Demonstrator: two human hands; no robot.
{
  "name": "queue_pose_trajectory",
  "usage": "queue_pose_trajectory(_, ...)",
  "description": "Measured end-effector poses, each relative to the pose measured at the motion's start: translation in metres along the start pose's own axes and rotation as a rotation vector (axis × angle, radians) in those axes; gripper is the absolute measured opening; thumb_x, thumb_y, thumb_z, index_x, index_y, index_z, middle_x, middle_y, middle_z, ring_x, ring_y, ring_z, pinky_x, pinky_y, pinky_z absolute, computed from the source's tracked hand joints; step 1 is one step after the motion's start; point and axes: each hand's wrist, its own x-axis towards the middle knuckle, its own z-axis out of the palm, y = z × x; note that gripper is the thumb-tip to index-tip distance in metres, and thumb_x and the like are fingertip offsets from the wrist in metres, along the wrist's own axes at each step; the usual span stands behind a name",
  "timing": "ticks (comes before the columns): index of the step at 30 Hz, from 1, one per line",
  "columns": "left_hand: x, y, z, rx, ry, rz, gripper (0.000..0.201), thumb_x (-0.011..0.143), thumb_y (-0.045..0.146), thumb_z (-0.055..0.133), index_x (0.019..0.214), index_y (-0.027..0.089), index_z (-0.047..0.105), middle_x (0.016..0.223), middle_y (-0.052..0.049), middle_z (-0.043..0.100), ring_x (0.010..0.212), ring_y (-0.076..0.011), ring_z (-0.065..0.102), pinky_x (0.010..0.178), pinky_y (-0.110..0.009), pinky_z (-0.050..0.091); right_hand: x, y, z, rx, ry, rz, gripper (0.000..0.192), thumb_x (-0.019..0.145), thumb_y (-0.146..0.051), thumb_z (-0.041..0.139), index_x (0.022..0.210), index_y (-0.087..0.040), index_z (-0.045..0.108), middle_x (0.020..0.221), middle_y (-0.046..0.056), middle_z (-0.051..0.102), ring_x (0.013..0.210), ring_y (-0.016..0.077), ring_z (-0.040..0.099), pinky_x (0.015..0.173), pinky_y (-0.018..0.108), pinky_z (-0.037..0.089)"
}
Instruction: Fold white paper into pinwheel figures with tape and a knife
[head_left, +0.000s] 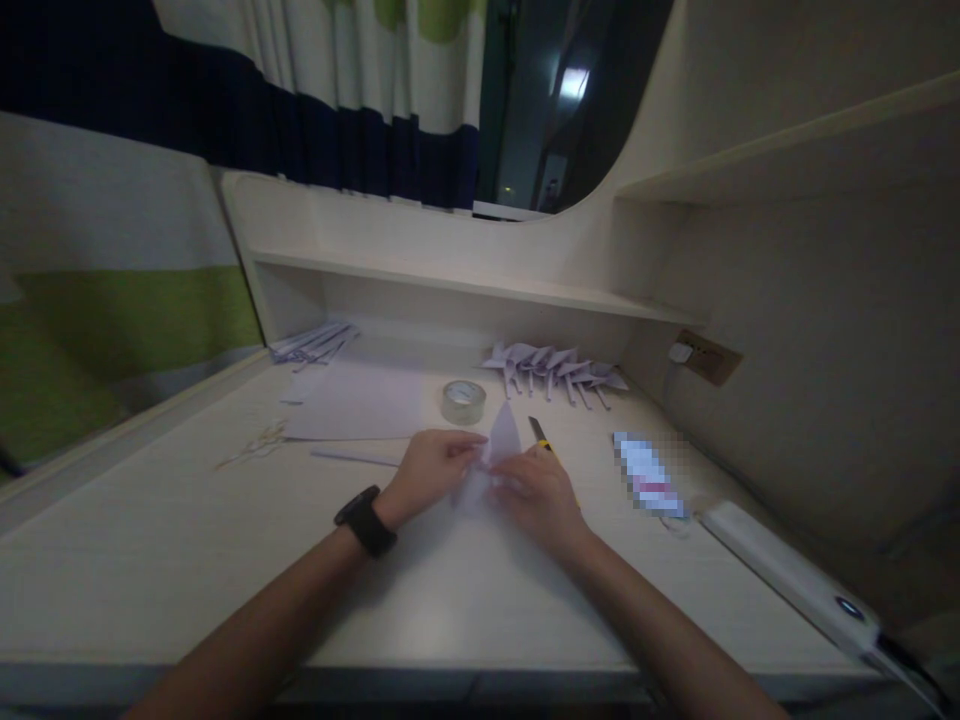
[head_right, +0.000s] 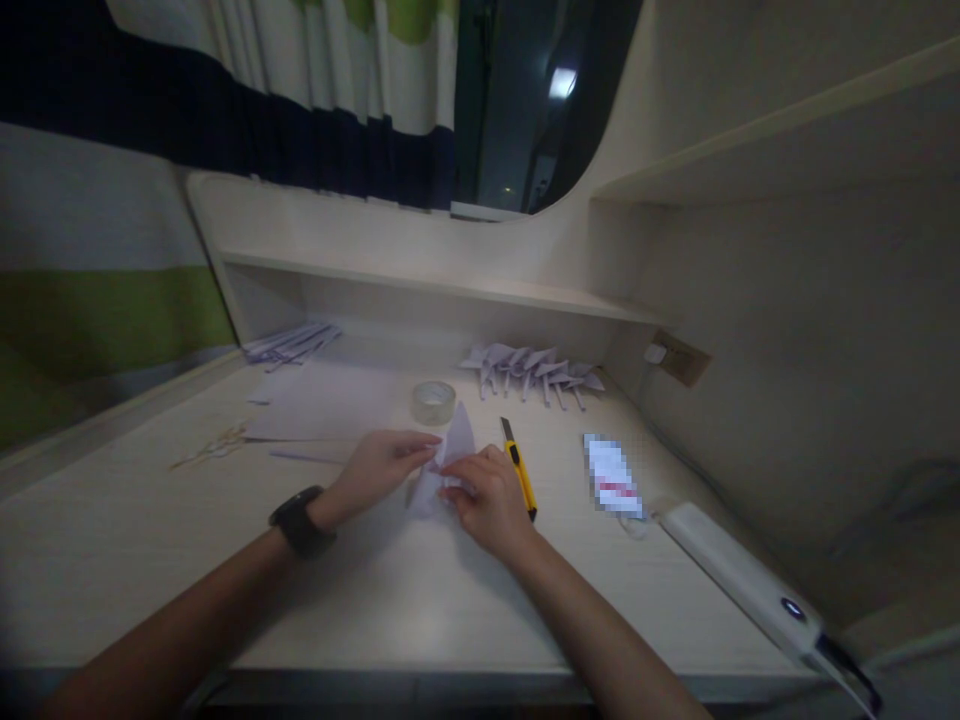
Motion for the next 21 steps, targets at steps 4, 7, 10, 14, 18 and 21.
queue_pose_trajectory(4, 0.0009, -0.0071, 0.0062, -0.154, -0.007, -0.047, 0.029, 0.076, 0.020, 0.061, 0.103, 0.019, 0.069, 0.081, -0.001, 0.074, 0.074, -0.0180, 0.068, 0.072, -0.027, 0.051, 0.0005, -0.0030, -0.0019, -0.015, 0.015, 0.000, 0.016, 0.076, -0.023, 0.069, 0.092, -0.024, 0.068, 0.087, 0.004, 0.072, 0.075, 0.0207, 0.055, 0.072, 0.037, 0.043)
queue_pose_trajectory(7, 0.0002, -0.0085, 0.0074, -0.125, 0.013, -0.032, 0.026, 0.075, 0.020, 0.061, 0.100, 0.020, 0.069, 0.080, -0.001, 0.073, 0.073, -0.0173, 0.067, 0.072, -0.028, 0.050, 0.0006, -0.0038, -0.0026, -0.022, -0.004, -0.012, 0.016, 0.078, -0.024, 0.067, 0.094, -0.024, 0.067, 0.089, 0.004, 0.072, 0.076, 0.0210, 0.055, 0.072, 0.037, 0.042)
queue_pose_trajectory(10, -0.0005, -0.0073, 0.0068, -0.094, 0.002, -0.027, 0.024, 0.075, 0.021, 0.061, 0.098, 0.021, 0.070, 0.078, 0.000, 0.072, 0.071, -0.0169, 0.066, 0.070, -0.027, 0.050, 0.0007, -0.0035, -0.0027, -0.027, -0.012, -0.012, 0.016, 0.079, -0.024, 0.066, 0.095, -0.025, 0.068, 0.087, 0.004, 0.072, 0.075, 0.0210, 0.054, 0.071, 0.037, 0.042)
queue_pose_trajectory(14, -0.0009, -0.0043, 0.0042, -0.045, -0.019, 0.007, 0.024, 0.076, 0.021, 0.061, 0.098, 0.022, 0.070, 0.081, -0.001, 0.072, 0.073, -0.0169, 0.066, 0.072, -0.027, 0.049, 0.0011, -0.0049, -0.0037, -0.025, -0.001, -0.007, 0.015, 0.078, -0.024, 0.066, 0.092, -0.024, 0.068, 0.084, 0.003, 0.071, 0.074, 0.0208, 0.053, 0.070, 0.036, 0.043)
queue_pose_trajectory(18, -0.0009, -0.0029, 0.0020, -0.015, -0.018, 0.015, 0.023, 0.076, 0.020, 0.061, 0.097, 0.023, 0.070, 0.082, -0.001, 0.072, 0.074, -0.0170, 0.066, 0.072, -0.027, 0.048, 0.0014, -0.0066, -0.0044, -0.013, 0.015, -0.012, 0.015, 0.077, -0.024, 0.068, 0.092, -0.024, 0.068, 0.085, 0.003, 0.072, 0.074, 0.0207, 0.053, 0.070, 0.036, 0.043)
queue_pose_trajectory(21, -0.0006, -0.0026, 0.0014, -0.015, -0.020, 0.015, 0.022, 0.076, 0.020, 0.062, 0.096, 0.023, 0.070, 0.083, -0.001, 0.072, 0.074, -0.0170, 0.066, 0.072, -0.027, 0.048, 0.0013, -0.0058, -0.0038, -0.009, 0.007, -0.006, 0.017, 0.077, -0.023, 0.068, 0.093, -0.025, 0.068, 0.086, 0.003, 0.072, 0.075, 0.0207, 0.054, 0.071, 0.036, 0.043)
